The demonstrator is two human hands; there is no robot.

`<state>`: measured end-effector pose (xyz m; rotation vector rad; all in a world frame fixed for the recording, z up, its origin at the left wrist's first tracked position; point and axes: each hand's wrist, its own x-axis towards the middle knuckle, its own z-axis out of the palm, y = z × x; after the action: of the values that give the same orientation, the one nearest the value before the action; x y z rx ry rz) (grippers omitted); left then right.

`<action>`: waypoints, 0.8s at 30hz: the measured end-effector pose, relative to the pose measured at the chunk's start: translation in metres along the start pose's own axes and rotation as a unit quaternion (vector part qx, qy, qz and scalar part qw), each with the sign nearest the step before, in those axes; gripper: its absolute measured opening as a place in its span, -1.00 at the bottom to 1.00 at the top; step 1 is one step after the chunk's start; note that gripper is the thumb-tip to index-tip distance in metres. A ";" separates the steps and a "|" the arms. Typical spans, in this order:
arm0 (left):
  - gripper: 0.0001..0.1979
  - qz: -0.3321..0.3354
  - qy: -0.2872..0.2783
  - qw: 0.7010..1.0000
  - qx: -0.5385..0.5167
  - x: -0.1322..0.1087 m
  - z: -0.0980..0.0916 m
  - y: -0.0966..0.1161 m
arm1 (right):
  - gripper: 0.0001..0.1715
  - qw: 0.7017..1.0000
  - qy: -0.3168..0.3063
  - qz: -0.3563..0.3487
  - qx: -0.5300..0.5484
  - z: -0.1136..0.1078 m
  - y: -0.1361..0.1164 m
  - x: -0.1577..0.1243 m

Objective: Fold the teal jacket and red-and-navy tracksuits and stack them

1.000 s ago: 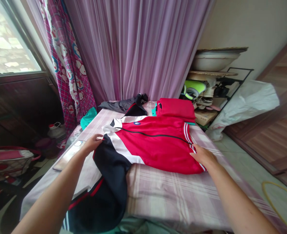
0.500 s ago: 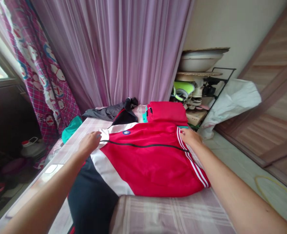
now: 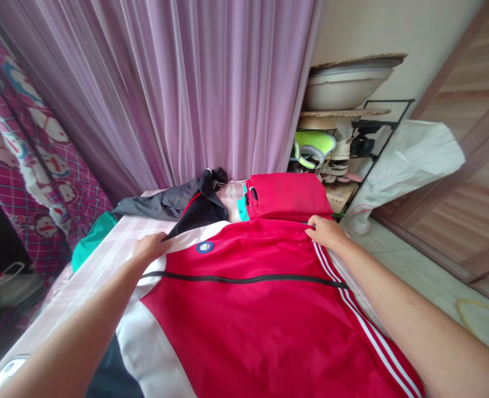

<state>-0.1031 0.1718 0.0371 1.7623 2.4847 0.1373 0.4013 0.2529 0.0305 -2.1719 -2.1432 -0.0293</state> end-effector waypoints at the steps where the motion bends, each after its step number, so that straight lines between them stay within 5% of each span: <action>1: -0.56 0.004 0.021 1.000 0.013 0.003 -0.003 0.000 | -0.74 1.000 -0.004 0.008 -0.002 -0.005 0.003 -0.001; 5: -0.58 0.006 0.152 0.988 0.026 0.014 -0.014 0.004 | -0.68 0.996 0.067 0.063 -0.017 -0.021 0.006 -0.007; 8: -0.58 -0.014 0.153 0.988 0.004 0.013 -0.008 0.017 | -0.61 0.992 0.116 0.054 -0.012 -0.013 -0.008 -0.013; 11: -0.48 -0.010 0.169 0.985 -0.014 -0.006 0.008 0.031 | -0.51 0.994 0.109 0.029 0.010 0.005 -0.023 -0.025; 14: -0.43 0.062 0.198 0.978 -0.019 -0.043 0.030 0.030 | -0.47 0.993 0.109 0.020 0.042 0.017 -0.021 -0.045; 19: -0.52 0.264 0.100 0.959 -0.018 -0.108 0.070 -0.005 | -0.50 0.989 -0.024 0.100 0.107 0.029 0.025 -0.084; 24: -0.42 0.267 0.126 0.955 -0.010 -0.122 0.091 -0.024 | -0.57 0.969 -0.102 0.097 0.206 0.038 0.048 -0.108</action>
<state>-0.0743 0.0503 -0.0530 2.4996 2.0611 0.4464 0.4462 0.1479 -0.0178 -2.1867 -1.8048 0.6182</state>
